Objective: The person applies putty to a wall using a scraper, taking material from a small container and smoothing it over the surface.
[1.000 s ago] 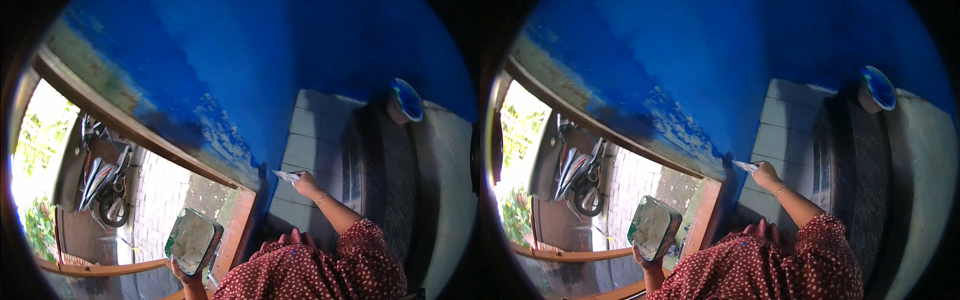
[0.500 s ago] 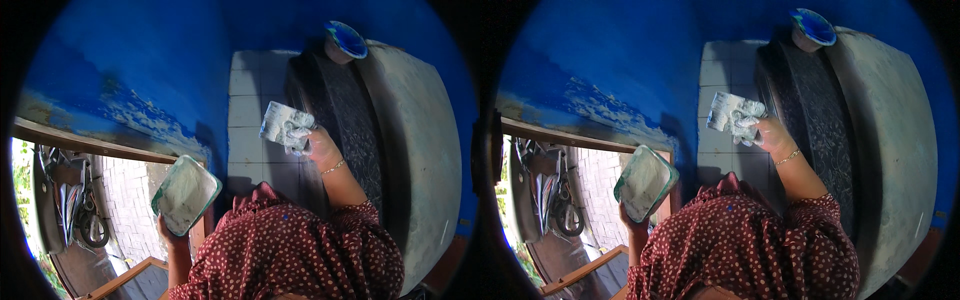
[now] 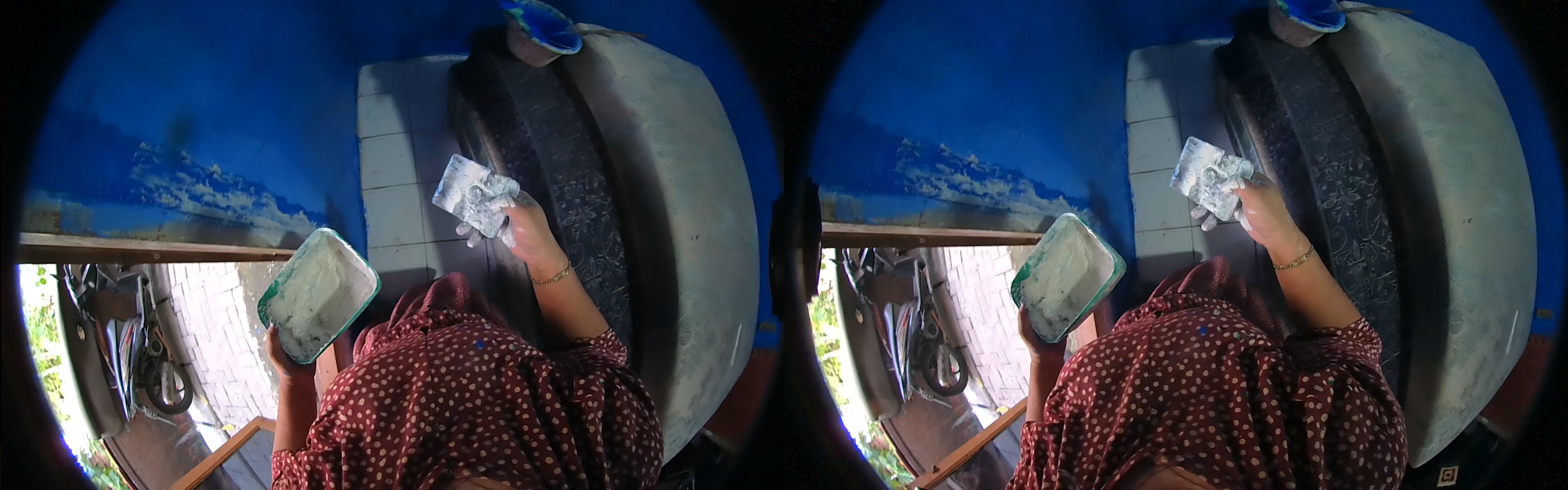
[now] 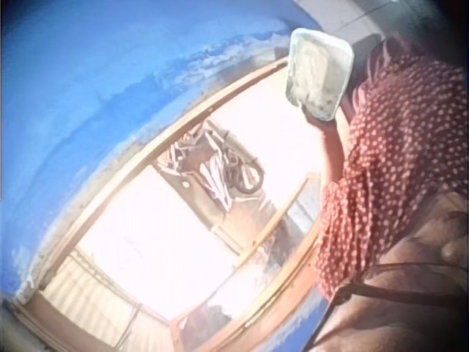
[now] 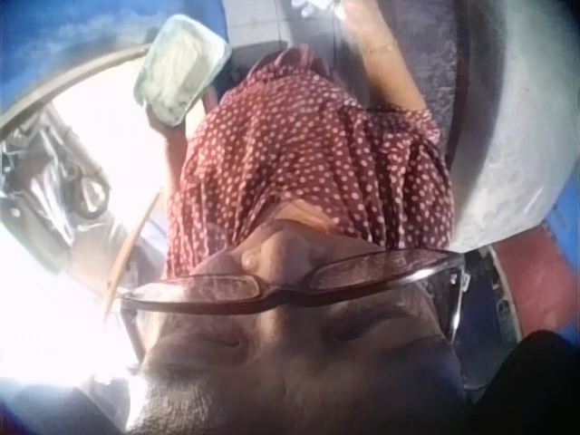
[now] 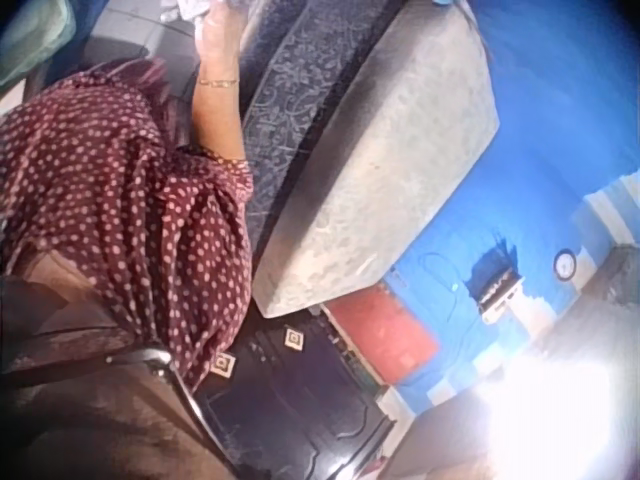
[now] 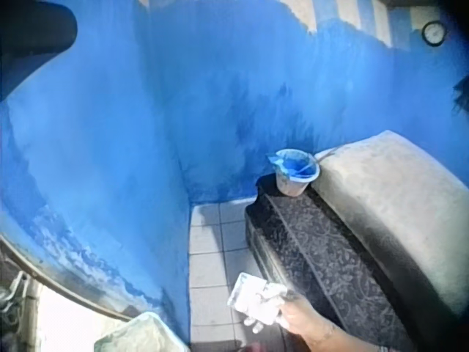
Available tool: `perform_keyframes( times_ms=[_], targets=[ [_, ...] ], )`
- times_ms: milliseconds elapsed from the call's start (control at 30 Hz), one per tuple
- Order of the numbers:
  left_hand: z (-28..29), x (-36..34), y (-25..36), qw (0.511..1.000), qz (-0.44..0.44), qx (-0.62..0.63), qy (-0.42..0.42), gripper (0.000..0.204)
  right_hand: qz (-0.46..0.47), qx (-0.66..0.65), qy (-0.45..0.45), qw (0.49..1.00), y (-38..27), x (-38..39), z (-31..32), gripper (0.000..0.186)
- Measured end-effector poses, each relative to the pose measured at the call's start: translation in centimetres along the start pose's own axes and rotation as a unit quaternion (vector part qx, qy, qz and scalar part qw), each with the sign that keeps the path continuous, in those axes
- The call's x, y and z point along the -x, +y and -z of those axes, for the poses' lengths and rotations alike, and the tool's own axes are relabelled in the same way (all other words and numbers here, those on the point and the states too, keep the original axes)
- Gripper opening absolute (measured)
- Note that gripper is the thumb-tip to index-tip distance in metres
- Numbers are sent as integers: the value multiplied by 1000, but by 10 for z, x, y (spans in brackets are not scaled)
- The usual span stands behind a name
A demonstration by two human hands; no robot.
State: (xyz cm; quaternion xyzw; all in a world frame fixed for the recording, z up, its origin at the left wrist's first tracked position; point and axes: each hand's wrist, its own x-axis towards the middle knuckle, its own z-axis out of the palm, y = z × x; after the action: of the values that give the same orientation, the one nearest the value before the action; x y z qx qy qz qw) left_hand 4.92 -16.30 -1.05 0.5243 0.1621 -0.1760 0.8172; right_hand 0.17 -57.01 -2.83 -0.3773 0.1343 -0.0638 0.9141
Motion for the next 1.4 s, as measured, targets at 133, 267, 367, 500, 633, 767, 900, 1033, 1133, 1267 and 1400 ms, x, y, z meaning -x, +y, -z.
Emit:
perform_keyframes(
  times_ms=[133,267,367,500,633,767,900,1033,1133,1267,1400],
  targets=[
    [31,11,11,999,2,-11,34,61,4,173,19,985,37,-10,11,37],
    [32,30,3,999,-16,-1,37,62,284,723,-68,626,82,-52,50,23],
    [44,51,3,998,-26,-11,56,63,124,668,-25,734,110,-62,29,20],
    [48,78,-2,994,-44,-4,97,65,57,475,45,877,146,-71,-14,22],
    [57,99,-11,991,-59,6,121,65,223,560,79,794,191,-80,-32,26],
    [71,109,-9,986,-82,-5,148,63,225,535,94,809,237,-92,-50,26],
    [85,107,-1,983,-95,27,152,61,255,528,86,806,241,-101,-70,26],
    [66,113,-19,983,-114,34,141,61,245,516,107,814,232,-94,-63,32],
    [73,111,-20,982,-114,34,147,61,242,560,72,789,220,-97,-64,35],
    [80,98,-22,985,-113,24,129,62,275,580,-55,765,203,-116,-53,21],
    [77,92,-18,986,-94,19,136,64,176,564,-95,802,186,-98,-65,21]
  ],
)
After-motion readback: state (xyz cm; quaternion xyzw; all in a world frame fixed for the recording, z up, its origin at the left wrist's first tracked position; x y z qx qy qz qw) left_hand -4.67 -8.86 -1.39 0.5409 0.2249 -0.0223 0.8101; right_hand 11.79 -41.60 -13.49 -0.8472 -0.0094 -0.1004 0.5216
